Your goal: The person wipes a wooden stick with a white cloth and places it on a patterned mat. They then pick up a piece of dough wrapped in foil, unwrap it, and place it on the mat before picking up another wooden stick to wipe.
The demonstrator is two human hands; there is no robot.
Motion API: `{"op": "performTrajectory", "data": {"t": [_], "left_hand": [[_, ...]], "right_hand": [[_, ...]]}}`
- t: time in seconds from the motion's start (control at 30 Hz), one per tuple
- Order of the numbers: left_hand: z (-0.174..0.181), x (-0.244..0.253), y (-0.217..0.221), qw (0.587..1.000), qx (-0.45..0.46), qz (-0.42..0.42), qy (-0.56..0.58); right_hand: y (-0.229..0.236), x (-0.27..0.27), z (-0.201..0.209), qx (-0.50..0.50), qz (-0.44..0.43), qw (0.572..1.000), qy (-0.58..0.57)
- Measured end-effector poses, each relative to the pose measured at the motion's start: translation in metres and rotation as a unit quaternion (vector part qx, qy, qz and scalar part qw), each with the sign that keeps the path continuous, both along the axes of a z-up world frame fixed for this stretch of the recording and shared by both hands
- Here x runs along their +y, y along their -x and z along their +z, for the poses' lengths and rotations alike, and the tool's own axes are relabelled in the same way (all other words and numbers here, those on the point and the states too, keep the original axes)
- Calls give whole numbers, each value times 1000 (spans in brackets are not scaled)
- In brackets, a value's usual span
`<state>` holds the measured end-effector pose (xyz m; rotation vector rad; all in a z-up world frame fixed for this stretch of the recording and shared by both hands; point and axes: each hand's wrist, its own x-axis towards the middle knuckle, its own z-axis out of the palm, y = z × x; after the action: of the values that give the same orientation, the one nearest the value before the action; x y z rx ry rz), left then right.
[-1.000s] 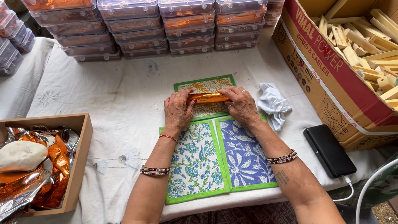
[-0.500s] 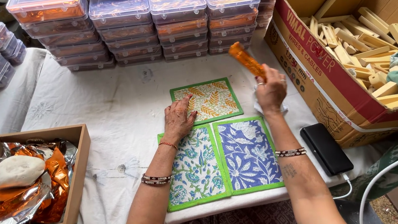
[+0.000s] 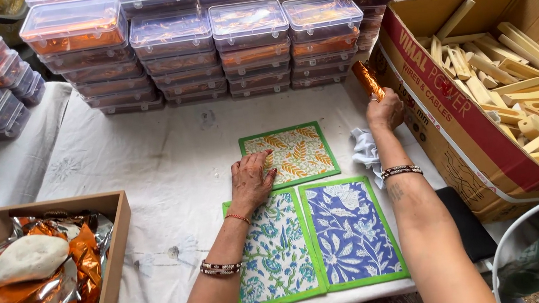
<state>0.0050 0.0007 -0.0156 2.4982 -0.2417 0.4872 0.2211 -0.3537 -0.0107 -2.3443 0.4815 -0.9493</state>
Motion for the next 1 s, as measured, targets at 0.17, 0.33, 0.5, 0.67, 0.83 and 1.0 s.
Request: {"op": "performTrajectory", "data": {"t": [0.17, 0.33, 0.5, 0.67, 0.83, 1.0], "left_hand": [[9, -2, 1, 1000, 9, 3, -6], [0, -1, -4, 1000, 8, 10, -12], [-2, -1, -6, 1000, 4, 13, -21], [1, -1, -5, 1000, 2, 10, -13], [0, 0, -5, 1000, -9, 5, -16], [-10, 4, -8, 999, -40, 5, -26]], "right_hand": [[-39, -3, -14, -10, -19, 999, 33], [-73, -21, -51, -7, 19, 999, 35], [-67, -23, -63, -18, -18, 998, 61], [-56, -20, -58, -40, -20, 996, 77], [-3, -6, -8, -25, -2, 992, 121], [55, 0, 59, -54, 136, 957, 249]]}}
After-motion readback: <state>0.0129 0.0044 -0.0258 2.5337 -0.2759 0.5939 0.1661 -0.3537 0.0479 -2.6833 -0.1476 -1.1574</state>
